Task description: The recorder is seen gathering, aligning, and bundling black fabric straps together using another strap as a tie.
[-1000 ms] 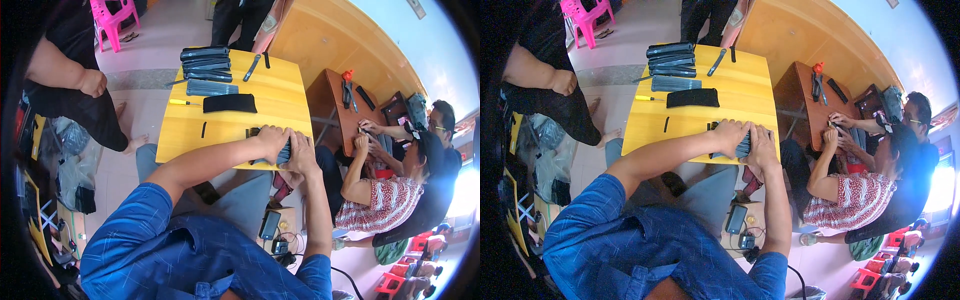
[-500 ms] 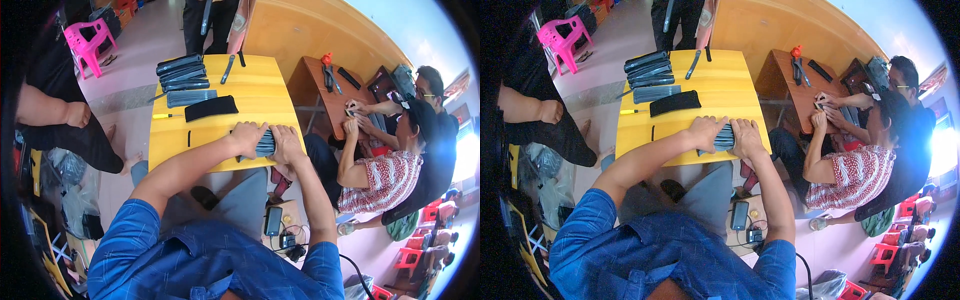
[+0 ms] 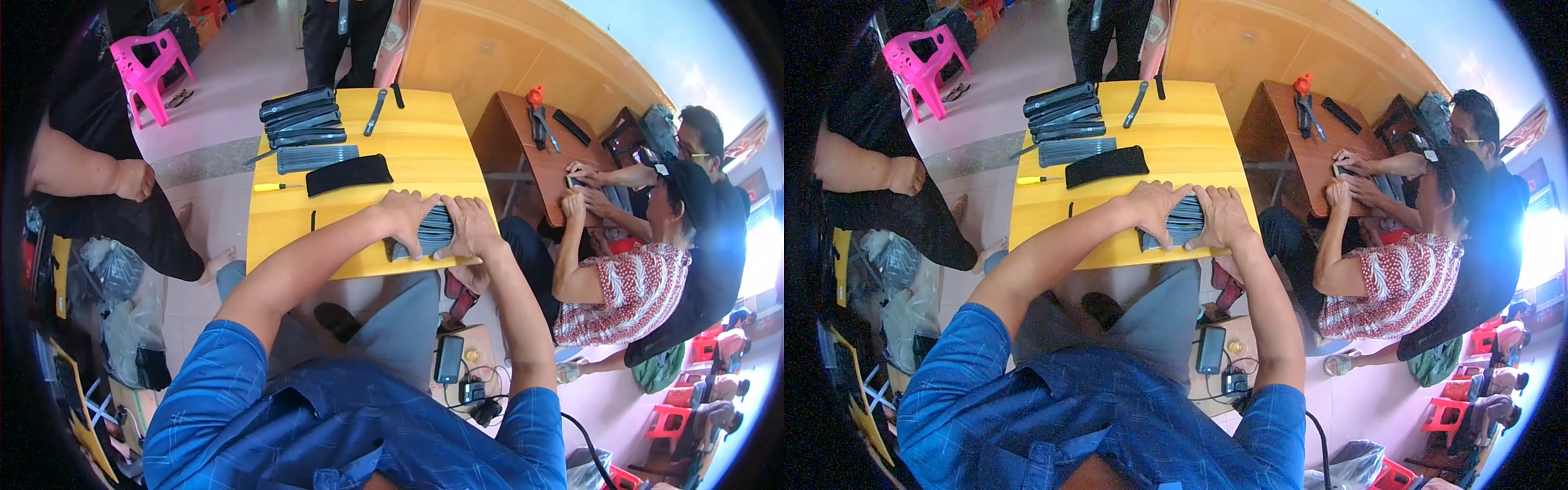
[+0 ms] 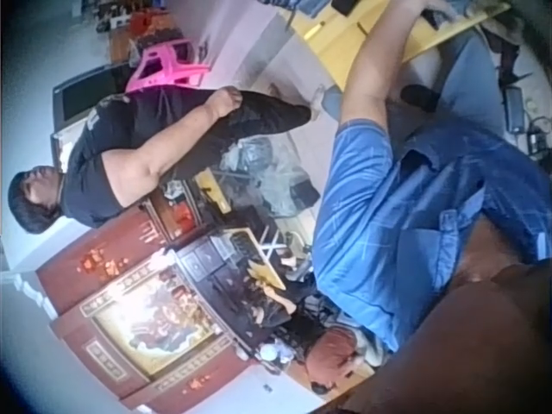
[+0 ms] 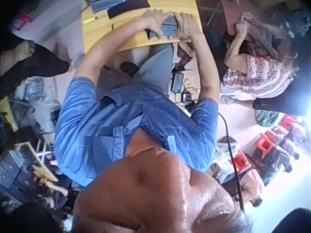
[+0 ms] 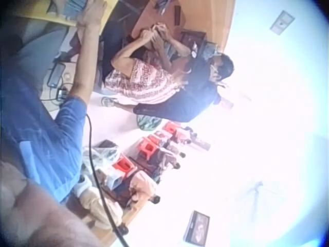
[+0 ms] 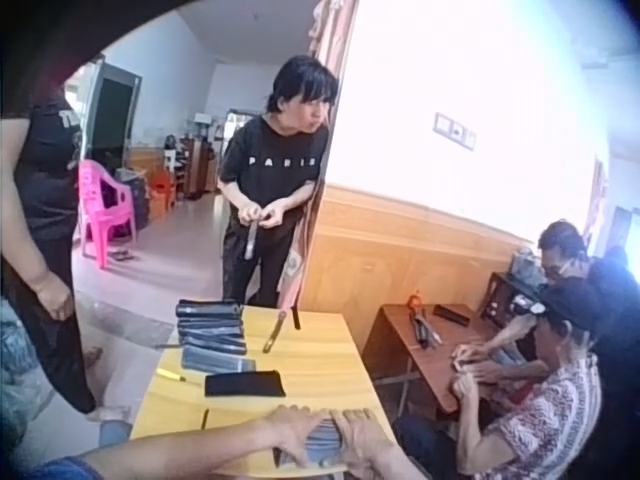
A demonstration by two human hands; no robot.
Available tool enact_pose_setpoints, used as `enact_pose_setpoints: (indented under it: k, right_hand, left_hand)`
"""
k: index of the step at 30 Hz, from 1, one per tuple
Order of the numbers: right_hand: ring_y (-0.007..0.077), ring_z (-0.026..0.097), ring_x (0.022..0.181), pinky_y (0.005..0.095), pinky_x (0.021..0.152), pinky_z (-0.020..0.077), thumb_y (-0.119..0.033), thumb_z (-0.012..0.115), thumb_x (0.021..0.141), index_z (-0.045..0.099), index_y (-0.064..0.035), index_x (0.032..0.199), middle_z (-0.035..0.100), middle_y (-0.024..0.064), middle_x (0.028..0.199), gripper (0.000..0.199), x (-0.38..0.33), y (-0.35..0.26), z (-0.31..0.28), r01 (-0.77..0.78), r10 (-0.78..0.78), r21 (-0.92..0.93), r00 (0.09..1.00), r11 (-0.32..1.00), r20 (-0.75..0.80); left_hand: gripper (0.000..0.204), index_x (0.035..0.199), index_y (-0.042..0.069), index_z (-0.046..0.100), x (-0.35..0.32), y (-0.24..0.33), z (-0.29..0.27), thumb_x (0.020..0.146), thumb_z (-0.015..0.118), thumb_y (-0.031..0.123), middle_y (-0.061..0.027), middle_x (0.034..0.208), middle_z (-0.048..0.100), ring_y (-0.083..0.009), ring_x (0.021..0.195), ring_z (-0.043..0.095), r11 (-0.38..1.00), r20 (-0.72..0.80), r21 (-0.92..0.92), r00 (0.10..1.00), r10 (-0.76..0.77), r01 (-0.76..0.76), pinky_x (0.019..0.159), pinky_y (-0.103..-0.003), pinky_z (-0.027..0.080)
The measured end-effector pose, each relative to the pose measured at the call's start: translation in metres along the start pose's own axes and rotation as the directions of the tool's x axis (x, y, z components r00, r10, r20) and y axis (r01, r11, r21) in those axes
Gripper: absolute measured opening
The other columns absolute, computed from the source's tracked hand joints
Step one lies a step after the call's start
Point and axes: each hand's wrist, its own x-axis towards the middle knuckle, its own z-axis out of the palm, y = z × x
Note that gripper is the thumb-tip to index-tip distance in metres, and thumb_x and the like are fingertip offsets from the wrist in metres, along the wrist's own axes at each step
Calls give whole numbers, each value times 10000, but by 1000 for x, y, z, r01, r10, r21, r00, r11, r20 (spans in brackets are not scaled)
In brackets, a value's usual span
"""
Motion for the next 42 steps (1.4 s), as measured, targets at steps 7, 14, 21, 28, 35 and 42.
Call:
enact_pose_setpoints:
  k: [7,14,21,28,35,42]
  right_hand:
    - [351,531,1252,502,1159,313,-522,906,502,427,-58,1444,593,178,1255,1154,3,-1,-15,-47,44,40,997,998,61]
    - [361,458,1339,507,1170,306,-377,925,520,382,-77,1487,524,189,1363,1150,-2,4,3,-22,21,60,1000,998,10]
    - [353,466,1342,476,1156,338,-323,916,524,384,-94,1496,528,197,1381,1131,3,14,-6,-25,16,106,996,994,86]
    - [345,654,1092,397,984,508,-300,930,471,534,-50,1359,660,220,1182,1004,11,33,-23,-61,17,317,990,946,141]
    - [215,577,1151,293,1043,412,-273,936,561,508,3,1387,638,105,1234,970,47,60,-35,-471,-241,634,653,613,718]
    - [230,548,1215,336,1079,397,-298,936,632,483,0,1448,598,115,1330,980,66,90,-29,-435,-221,687,729,582,648]
  left_hand:
    - [1305,1541,46,301,11,-4,-9,461,909,457,-242,1202,612,-386,1116,615,998,56,43,998,41,-44,906,-462,517]
    - [1286,1551,66,297,7,-3,6,473,912,405,-227,1218,603,-389,1129,598,999,-79,49,997,15,-11,940,-470,491]
    - [1248,1520,35,346,7,-7,0,465,921,375,-225,1178,639,-387,1095,631,1000,-51,-2,999,2,-2,925,-460,511]
    - [1249,1492,-25,368,30,-14,-34,449,936,362,-241,1252,649,-350,1121,659,987,191,-156,980,54,-24,906,-404,538]
    - [864,1321,-26,560,69,-57,-13,634,931,343,-186,1109,704,-295,1011,694,650,704,-643,647,294,404,878,-399,558]
    - [704,1133,-3,708,82,-69,-34,639,937,444,-157,1043,739,-279,1012,691,727,673,-581,718,177,365,882,-433,545]
